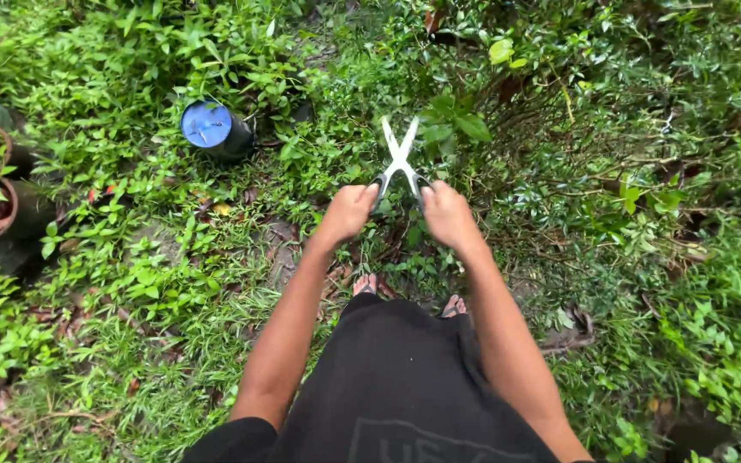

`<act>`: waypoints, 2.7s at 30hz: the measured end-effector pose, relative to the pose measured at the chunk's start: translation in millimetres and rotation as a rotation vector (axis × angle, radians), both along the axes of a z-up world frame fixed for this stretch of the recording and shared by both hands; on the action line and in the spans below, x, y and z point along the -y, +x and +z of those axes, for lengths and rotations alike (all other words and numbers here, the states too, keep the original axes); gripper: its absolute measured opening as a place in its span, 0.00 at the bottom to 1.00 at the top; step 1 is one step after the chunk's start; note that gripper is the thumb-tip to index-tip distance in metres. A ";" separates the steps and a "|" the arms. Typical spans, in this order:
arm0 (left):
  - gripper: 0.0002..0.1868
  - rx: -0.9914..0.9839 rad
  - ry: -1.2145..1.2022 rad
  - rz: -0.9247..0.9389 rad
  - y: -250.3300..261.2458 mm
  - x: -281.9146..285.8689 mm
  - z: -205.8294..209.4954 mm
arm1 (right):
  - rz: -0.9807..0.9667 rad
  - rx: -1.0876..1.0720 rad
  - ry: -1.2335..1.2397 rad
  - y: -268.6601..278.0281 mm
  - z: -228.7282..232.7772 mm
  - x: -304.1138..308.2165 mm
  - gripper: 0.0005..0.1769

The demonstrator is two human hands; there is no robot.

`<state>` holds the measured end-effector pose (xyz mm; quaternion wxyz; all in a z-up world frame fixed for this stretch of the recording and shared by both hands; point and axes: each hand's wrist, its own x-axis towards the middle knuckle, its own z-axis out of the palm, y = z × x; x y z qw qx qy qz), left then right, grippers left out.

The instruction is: Trimming a garden bush using a pair of shears.

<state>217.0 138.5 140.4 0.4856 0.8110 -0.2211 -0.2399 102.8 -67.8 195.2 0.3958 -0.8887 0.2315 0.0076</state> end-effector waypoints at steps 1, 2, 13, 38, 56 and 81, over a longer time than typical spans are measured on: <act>0.28 0.000 0.001 -0.008 3.0 -6.3 11.9 | -0.008 0.000 0.001 -4.8 6.4 3.5 0.21; 0.28 -0.025 0.072 -0.056 7.2 -10.2 22.9 | -0.008 -0.043 0.012 -8.8 12.7 9.1 0.21; 0.29 0.111 0.185 -0.223 31.4 32.4 0.6 | -0.138 -0.049 0.080 10.7 -11.9 -14.7 0.21; 0.21 -0.038 -0.178 -0.205 -152.6 49.3 81.9 | -0.138 0.201 0.141 -172.7 80.9 -2.5 0.13; 0.23 -0.017 -0.105 -0.107 -210.9 66.9 95.2 | -0.301 0.334 0.174 -238.7 58.1 76.1 0.10; 0.22 -0.159 -0.140 -0.199 -213.5 88.3 77.3 | -0.552 0.312 0.153 -247.3 52.7 61.2 0.08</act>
